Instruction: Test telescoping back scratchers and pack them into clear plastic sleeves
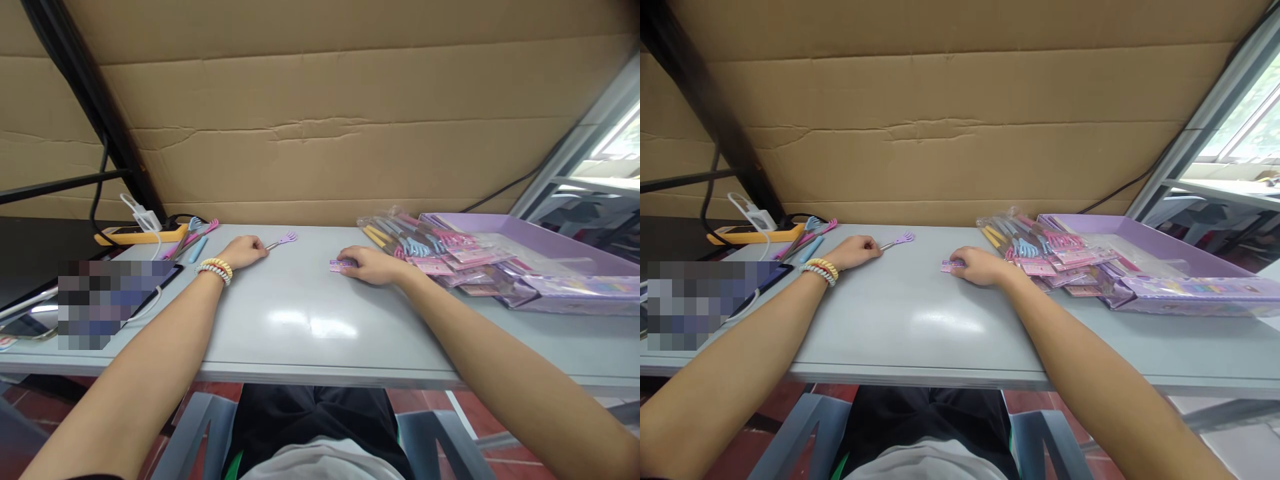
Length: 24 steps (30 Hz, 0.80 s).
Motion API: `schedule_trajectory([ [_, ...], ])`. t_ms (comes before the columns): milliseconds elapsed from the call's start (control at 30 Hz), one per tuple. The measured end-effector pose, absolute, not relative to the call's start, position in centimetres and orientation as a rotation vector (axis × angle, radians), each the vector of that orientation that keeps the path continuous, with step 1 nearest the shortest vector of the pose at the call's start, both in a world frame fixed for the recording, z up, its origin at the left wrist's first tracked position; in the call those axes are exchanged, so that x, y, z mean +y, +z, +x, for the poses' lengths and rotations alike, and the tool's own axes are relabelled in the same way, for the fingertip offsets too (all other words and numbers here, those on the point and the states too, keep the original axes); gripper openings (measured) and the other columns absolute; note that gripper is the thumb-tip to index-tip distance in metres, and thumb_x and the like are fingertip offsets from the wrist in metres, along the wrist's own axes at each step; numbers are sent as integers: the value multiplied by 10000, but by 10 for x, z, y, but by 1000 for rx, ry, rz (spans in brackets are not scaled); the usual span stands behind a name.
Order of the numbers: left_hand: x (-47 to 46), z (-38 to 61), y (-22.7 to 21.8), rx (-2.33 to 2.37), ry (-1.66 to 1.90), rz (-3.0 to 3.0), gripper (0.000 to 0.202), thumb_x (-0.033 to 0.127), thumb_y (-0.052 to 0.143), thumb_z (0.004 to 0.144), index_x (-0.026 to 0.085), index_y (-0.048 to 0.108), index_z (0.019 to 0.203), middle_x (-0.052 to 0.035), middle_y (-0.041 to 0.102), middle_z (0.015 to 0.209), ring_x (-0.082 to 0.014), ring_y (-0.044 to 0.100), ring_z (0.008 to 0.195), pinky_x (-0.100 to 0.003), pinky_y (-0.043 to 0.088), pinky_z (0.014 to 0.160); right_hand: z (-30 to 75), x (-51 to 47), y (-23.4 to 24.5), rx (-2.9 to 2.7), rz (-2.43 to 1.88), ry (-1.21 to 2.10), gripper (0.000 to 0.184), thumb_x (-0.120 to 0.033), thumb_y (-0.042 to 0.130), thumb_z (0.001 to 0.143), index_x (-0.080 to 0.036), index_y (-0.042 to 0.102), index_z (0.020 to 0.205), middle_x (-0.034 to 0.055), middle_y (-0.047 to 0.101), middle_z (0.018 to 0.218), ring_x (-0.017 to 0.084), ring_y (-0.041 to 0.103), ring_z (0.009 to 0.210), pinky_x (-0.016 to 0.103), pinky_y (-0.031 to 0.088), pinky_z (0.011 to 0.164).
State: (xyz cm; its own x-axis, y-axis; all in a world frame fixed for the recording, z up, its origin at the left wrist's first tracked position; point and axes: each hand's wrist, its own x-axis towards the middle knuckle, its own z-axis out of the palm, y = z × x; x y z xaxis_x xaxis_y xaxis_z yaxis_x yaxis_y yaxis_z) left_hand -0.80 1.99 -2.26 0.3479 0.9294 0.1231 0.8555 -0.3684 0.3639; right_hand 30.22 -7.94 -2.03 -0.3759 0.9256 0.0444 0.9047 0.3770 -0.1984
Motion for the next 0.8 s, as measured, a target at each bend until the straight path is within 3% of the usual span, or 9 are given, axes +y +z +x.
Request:
schedule_trajectory([
  [200,19,-5,-22,1636,397,2454,303,506,499,723,217,582,765,-48,662,839,-210,590,780,-292,402,646,302,-81,-20,-2430,-1696,278,203,-264,543,887,-162,593,1056,62,562,1055,178,527,913,231,387,758],
  [433,19,1,-24,1619,372,2521,245,436,459,779,216,565,785,-67,652,867,-226,580,822,-310,391,678,308,-80,-23,-2315,-1730,302,301,-287,616,813,-190,537,1087,50,530,1065,154,527,846,219,389,705],
  [667,12,7,-22,1390,560,2567,208,376,428,819,209,551,830,-45,626,857,-193,553,795,-291,388,682,305,-80,-22,-2434,-1678,244,234,-333,575,866,-184,590,1046,65,539,1048,204,481,1024,272,393,835],
  [800,6,12,-19,1301,630,2590,185,349,420,827,209,541,818,-26,611,797,-175,533,736,-281,372,653,301,-82,-21,-2398,-1620,178,303,-360,587,873,-143,586,1085,89,527,1116,221,445,1105,298,378,922],
])
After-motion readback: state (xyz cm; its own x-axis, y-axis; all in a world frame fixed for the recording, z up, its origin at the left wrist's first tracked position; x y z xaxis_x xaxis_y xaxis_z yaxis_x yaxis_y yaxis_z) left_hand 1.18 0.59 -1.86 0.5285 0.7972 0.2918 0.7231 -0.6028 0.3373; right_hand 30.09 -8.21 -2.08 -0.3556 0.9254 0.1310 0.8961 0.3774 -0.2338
